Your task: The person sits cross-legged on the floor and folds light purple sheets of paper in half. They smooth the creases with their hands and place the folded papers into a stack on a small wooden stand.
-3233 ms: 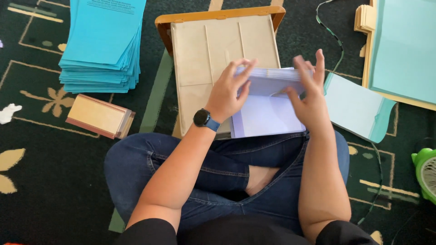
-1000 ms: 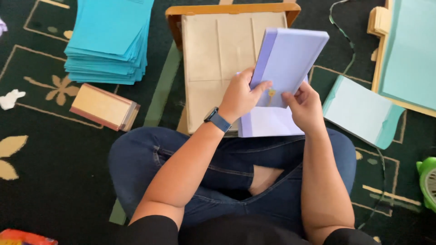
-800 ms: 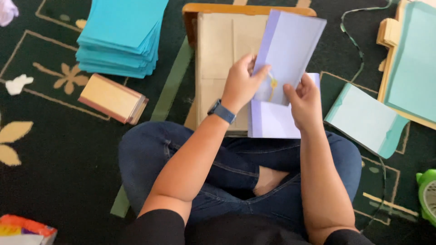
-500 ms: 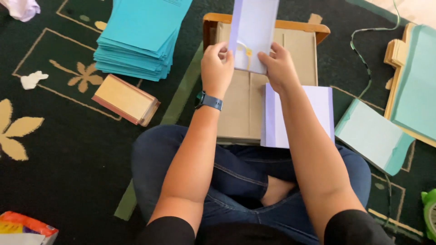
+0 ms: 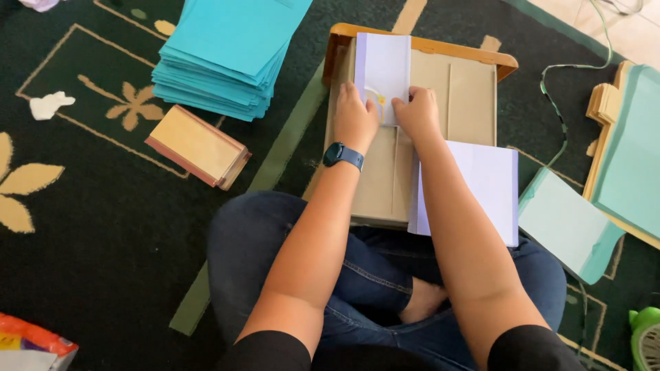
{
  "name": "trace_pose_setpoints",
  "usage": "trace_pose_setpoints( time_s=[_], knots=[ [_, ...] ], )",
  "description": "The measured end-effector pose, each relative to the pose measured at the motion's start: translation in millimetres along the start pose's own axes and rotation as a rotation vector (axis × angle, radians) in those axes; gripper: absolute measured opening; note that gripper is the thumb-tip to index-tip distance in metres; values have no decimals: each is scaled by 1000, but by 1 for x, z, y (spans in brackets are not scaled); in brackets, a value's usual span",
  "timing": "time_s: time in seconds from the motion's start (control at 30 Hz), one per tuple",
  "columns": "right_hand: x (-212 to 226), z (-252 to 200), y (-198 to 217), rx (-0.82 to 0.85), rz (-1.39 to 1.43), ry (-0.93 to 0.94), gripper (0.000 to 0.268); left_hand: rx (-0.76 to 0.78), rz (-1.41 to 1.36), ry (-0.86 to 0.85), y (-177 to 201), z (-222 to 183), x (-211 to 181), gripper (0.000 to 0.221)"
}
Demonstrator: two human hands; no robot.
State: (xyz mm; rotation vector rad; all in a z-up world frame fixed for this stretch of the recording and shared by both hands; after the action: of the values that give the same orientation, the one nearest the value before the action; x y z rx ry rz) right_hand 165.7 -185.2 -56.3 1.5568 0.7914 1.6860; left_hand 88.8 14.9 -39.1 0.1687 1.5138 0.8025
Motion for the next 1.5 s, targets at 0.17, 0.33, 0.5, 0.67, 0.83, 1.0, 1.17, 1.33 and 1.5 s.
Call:
trace_pose_setpoints(
  time_s=[0.17, 0.33, 0.5, 0.67, 0.83, 1.0, 1.17, 1.33, 1.5],
  knots=[
    [5, -2, -5, 6, -30, -6, 44, -60, 2, -40, -5, 0, 6, 65],
    [12, -16, 13, 25, -18, -10, 53, -122, -9, -100, -10, -2, 9, 62],
    [68, -101, 113, -49, 3, 134, 58, -272, 278, -296, 60, -49, -91, 53],
    [-18, -189, 198, -231, -44, 82, 28, 46, 27, -767, -2, -141, -179, 20],
    [-138, -241, 237, -343, -168, -128, 7, 235, 128, -896, -60, -205, -180, 16],
    [-182, -224, 212, -167, 16, -280, 32, 295, 179, -985, -57, -223, -187, 41],
    [-173, -223, 201, -75, 38, -278, 36, 287, 221, -1005, -60, -227, -189, 48],
    [-139, -240, 225, -59, -21, -233, 44, 298, 239, -986, -66, -235, -187, 51],
    [-116, -246, 237, -16, -10, -268, 49, 263, 200, -1000, -68, -231, -182, 41]
  ],
)
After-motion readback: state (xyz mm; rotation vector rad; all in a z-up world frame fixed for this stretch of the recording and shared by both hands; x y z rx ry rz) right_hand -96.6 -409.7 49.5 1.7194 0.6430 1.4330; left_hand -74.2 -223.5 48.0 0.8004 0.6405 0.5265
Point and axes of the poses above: each hand's wrist, its own z-axis towards the middle knuckle, its own y-axis out of the back of the hand, x = y × z, the point moved 8 cm from there along z, towards the middle knuckle, and after that the axes turned 1 degree about -y, right-handed, at the moved point
